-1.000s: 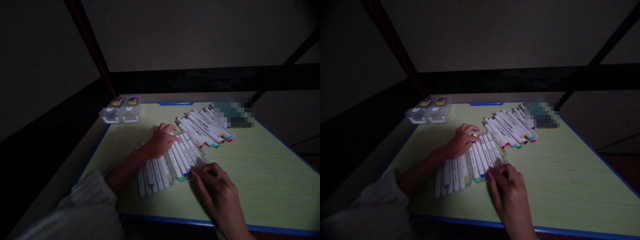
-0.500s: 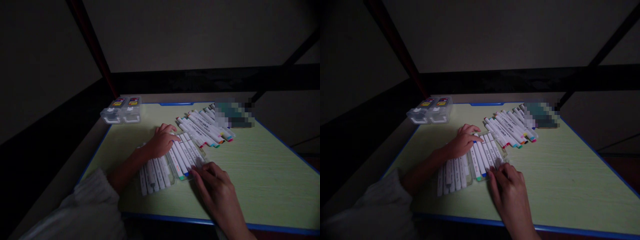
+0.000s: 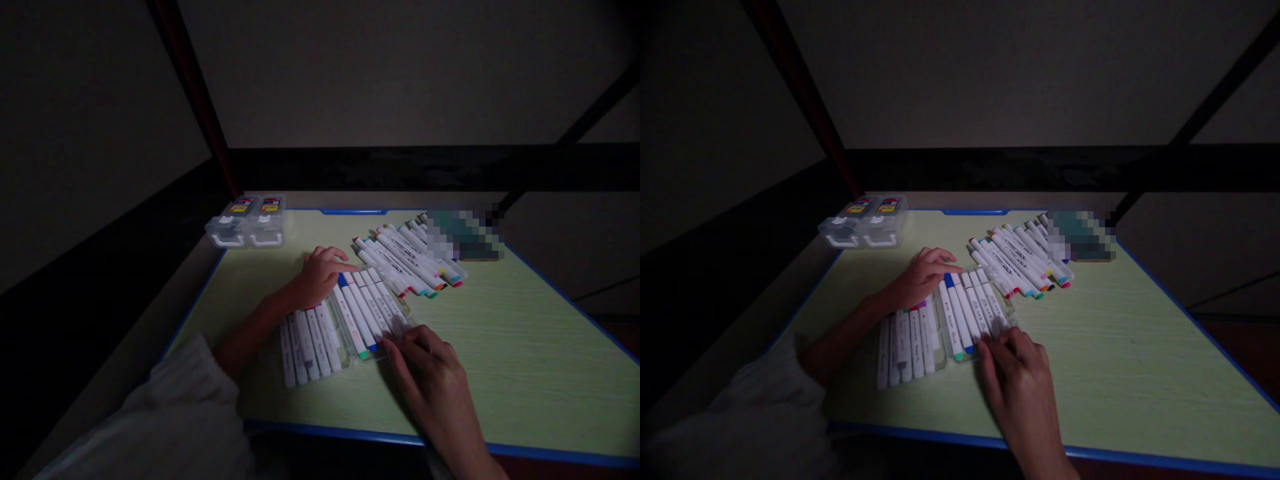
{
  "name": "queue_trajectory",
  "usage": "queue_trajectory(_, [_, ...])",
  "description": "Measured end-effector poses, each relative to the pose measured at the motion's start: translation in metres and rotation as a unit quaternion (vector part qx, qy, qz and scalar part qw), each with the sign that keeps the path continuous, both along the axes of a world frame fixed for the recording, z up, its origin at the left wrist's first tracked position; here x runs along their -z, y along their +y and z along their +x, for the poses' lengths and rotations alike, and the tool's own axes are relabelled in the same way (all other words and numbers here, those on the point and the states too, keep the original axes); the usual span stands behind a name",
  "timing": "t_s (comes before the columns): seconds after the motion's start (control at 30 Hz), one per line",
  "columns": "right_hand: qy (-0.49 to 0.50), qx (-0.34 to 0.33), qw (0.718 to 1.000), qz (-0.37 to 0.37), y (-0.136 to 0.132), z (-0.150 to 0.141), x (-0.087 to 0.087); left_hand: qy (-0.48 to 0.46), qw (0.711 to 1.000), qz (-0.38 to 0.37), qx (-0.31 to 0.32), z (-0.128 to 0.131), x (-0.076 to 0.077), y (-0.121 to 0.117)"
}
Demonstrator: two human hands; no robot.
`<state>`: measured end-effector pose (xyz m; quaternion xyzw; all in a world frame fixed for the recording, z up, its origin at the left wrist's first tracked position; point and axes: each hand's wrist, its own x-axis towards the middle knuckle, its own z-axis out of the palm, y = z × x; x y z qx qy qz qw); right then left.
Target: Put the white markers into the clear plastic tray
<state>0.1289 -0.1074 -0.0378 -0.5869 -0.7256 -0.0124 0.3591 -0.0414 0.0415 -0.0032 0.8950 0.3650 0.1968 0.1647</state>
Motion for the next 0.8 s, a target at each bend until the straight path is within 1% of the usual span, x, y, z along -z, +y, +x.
queue_trajectory(0.17, [0.008,0.002,1.0,-0.001,-0.001,0.0,0.001,-0.068,0.997,-0.024,0.006,-0.018,-0.011,0.008])
queue_trajectory(0.27, [0.017,0.002,1.0,-0.011,0.0,0.0,0.003,-0.088,0.994,-0.063,0.026,-0.028,-0.013,0.012])
queue_trajectory(0.43, [0.018,0.004,1.0,-0.014,-0.001,0.001,0.004,-0.029,0.994,-0.109,0.006,-0.045,-0.015,0.018])
queue_trajectory(0.53, [0.016,0.002,1.0,-0.004,-0.001,0.002,0.004,-0.014,0.99,-0.141,0.014,-0.057,-0.02,0.02])
queue_trajectory(0.67, [0.018,-0.005,1.0,-0.001,-0.001,0.002,0.002,0.024,0.975,-0.218,0.04,-0.071,-0.023,0.022])
queue_trajectory(0.73, [0.017,-0.008,1.0,-0.001,-0.001,0.002,0.002,0.041,0.972,-0.229,0.037,-0.075,-0.022,0.022])
queue_trajectory(0.8, [0.014,-0.011,1.0,0.005,-0.001,0.001,0.001,0.036,0.976,-0.212,0.019,-0.074,-0.019,0.022])
